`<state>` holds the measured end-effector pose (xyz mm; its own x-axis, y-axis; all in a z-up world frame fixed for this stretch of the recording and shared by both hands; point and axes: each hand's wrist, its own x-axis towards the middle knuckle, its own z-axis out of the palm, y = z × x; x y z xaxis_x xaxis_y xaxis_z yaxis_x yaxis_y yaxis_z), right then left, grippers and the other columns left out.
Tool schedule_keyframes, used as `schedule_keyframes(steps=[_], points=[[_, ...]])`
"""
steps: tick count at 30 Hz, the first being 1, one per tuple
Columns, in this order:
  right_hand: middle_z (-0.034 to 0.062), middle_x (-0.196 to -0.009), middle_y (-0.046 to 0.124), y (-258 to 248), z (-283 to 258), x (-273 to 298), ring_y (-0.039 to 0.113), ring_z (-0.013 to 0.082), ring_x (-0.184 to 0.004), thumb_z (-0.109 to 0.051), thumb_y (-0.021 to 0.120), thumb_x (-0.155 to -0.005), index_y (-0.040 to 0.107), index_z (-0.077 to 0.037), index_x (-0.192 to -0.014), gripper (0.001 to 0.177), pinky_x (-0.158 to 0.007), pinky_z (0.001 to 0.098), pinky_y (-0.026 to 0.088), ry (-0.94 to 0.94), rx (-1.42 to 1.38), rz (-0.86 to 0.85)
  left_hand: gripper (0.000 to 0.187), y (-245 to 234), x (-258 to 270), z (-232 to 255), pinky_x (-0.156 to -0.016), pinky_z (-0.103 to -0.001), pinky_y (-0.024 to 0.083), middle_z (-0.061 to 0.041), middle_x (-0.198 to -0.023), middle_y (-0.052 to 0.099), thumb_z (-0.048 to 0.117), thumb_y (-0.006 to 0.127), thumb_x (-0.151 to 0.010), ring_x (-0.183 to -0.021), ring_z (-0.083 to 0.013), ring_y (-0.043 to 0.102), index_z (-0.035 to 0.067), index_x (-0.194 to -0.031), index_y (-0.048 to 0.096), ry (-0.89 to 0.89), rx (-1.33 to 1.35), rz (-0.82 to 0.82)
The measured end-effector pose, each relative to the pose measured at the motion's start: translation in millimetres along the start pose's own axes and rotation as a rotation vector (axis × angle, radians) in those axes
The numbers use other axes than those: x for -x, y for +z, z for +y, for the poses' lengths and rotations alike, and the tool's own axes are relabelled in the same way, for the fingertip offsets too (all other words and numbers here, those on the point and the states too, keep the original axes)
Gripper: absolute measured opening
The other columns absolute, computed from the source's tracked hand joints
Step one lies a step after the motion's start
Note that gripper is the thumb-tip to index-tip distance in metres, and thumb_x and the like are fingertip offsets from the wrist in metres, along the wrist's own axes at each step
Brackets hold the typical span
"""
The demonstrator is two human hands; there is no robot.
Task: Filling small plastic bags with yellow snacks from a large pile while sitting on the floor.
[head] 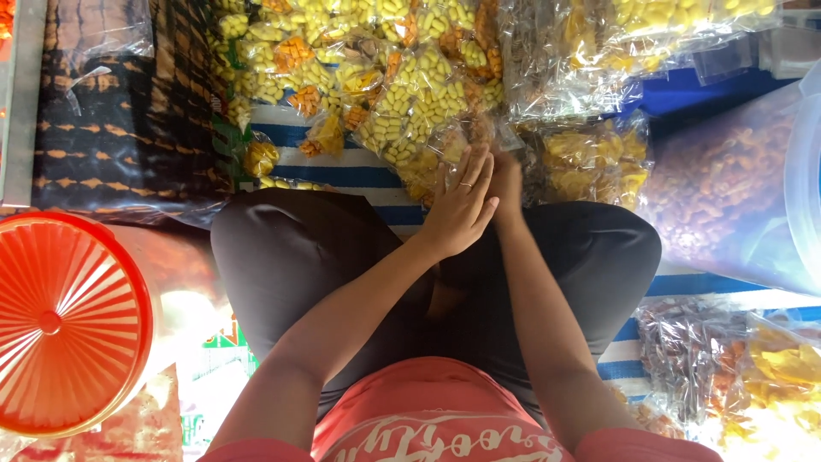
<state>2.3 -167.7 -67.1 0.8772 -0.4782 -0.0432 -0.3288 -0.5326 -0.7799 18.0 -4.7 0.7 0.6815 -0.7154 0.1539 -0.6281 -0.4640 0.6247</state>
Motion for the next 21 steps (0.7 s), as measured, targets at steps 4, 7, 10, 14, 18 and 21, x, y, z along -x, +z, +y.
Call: schedule_keyframes(steps=[4,7,10,14,18,21], points=[[0.0239,-0.104,0.071,13.6,-17.0,-12.3,0.064,0.0503,-0.104,-0.024,0.065,-0.098,0.072,0.001,-0.113,0.030,-0.081,0.0583,0.050,-0.069,0.029,-0.010,0.063,-2.5,0.9,3.0,-0.123,-0.066,0.006,-0.013,-0.173,0.010,0.036,0.040,-0.112,-0.160,-0.0333,0.009,0.006,-0.165,0.022,0.042,-0.008,0.058],[0.0218,-0.109,0.069,19.0,-20.6,-16.8,0.062,0.0476,-0.107,-0.025,0.066,-0.098,0.071,0.000,-0.116,0.032,-0.083,0.0548,0.051,-0.118,0.055,-0.019,0.062,0.4,3.0,3.3,-0.124,-0.065,0.005,-0.014,-0.172,0.017,0.038,0.041,-0.112,-0.160,-0.0332,0.014,0.006,-0.164,0.027,0.092,-0.035,0.119],[0.0197,-0.113,0.067,26.1,-25.4,-23.8,0.061,0.0449,-0.111,-0.026,0.067,-0.098,0.069,-0.001,-0.119,0.033,-0.084,0.0513,0.052,-0.177,0.076,-0.036,0.061,-0.9,4.2,4.8,-0.123,-0.068,0.008,-0.017,-0.169,0.023,0.036,0.042,-0.111,-0.158,-0.0357,0.019,0.005,-0.162,0.030,0.119,-0.029,0.153],[0.0169,-0.119,0.064,44.8,-31.7,-38.8,0.059,0.0414,-0.115,-0.028,0.069,-0.098,0.067,-0.003,-0.124,0.036,-0.086,0.0466,0.054,-0.262,0.089,-0.064,0.062,-4.5,5.5,2.3,-0.121,-0.072,0.012,-0.018,-0.166,0.030,0.038,0.045,-0.110,-0.155,-0.0373,0.026,0.003,-0.159,0.035,0.149,-0.007,0.177],[0.0141,-0.124,0.061,61.8,-22.9,-48.9,0.057,0.0378,-0.120,-0.029,0.071,-0.098,0.065,-0.004,-0.128,0.040,-0.088,0.0419,0.055,-0.329,0.108,-0.097,0.064,7.1,4.0,-7.2,-0.120,-0.072,0.005,-0.016,-0.170,0.021,0.048,0.040,-0.109,-0.158,-0.0363,0.018,0.010,-0.161,0.034,0.139,-0.004,0.107],[0.0120,-0.129,0.059,67.0,-19.2,-57.5,0.056,0.0351,-0.123,-0.030,0.073,-0.098,0.064,-0.005,-0.132,0.043,-0.090,0.0384,0.056,-0.380,0.124,-0.110,0.059,-4.7,-8.8,-7.8,-0.122,-0.071,0.004,-0.019,-0.165,0.032,0.046,0.038,-0.110,-0.157,-0.0397,0.020,0.018,-0.162,0.031,0.125,0.133,0.113]])
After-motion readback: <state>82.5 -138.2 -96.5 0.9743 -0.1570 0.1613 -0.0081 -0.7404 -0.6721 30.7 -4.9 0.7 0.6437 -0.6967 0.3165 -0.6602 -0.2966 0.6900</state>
